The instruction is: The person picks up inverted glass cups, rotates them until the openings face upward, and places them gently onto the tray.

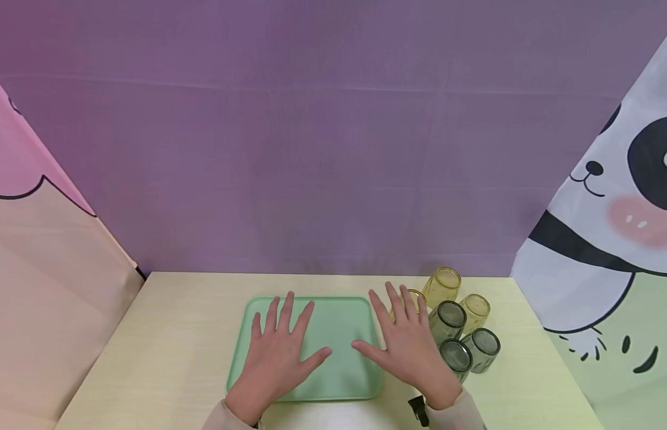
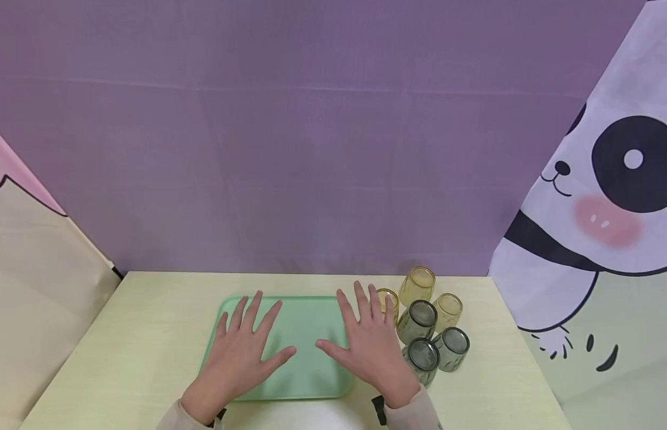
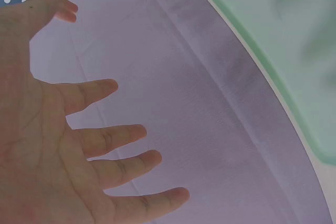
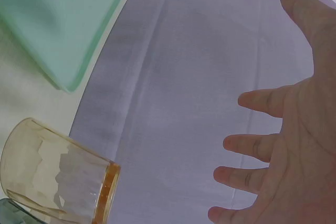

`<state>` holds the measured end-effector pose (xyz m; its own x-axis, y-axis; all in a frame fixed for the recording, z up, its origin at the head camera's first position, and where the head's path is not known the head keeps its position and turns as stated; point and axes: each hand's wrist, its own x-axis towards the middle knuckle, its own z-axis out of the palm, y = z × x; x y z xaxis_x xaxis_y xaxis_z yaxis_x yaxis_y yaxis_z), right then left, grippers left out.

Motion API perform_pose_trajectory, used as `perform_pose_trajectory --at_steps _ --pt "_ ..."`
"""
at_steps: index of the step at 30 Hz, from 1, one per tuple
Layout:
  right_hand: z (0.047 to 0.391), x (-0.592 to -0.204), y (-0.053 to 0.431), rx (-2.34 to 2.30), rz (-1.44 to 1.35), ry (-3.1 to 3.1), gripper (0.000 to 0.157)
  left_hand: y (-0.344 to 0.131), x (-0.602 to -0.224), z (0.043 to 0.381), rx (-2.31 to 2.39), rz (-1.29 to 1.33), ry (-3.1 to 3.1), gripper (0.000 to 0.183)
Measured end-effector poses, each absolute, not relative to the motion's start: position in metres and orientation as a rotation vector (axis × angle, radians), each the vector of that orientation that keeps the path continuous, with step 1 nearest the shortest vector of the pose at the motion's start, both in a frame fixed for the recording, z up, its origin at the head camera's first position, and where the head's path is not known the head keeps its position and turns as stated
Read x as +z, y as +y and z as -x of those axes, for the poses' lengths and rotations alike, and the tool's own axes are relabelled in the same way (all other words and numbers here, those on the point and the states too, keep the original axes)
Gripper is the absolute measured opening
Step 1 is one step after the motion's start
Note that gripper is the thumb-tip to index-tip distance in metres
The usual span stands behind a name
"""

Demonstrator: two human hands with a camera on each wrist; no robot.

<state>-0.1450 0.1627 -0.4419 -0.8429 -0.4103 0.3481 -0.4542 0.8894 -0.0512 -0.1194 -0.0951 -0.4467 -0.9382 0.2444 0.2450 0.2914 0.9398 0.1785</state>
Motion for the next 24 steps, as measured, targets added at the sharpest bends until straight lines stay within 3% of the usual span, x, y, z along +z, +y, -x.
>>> perform_pose_trajectory --at_steps 10,24 --pt "0.144 -0.441 0.174 0.234 -0.668 -2.679 0.086 -0.101 -0.453 0.118 -0.423 0.474 -2.765 0.074" --pt "0.137 -0.442 0.202 0.185 -0.599 -2.718 0.075 -0.103 -0.457 0.115 -0.969 0.471 -2.720 0.069"
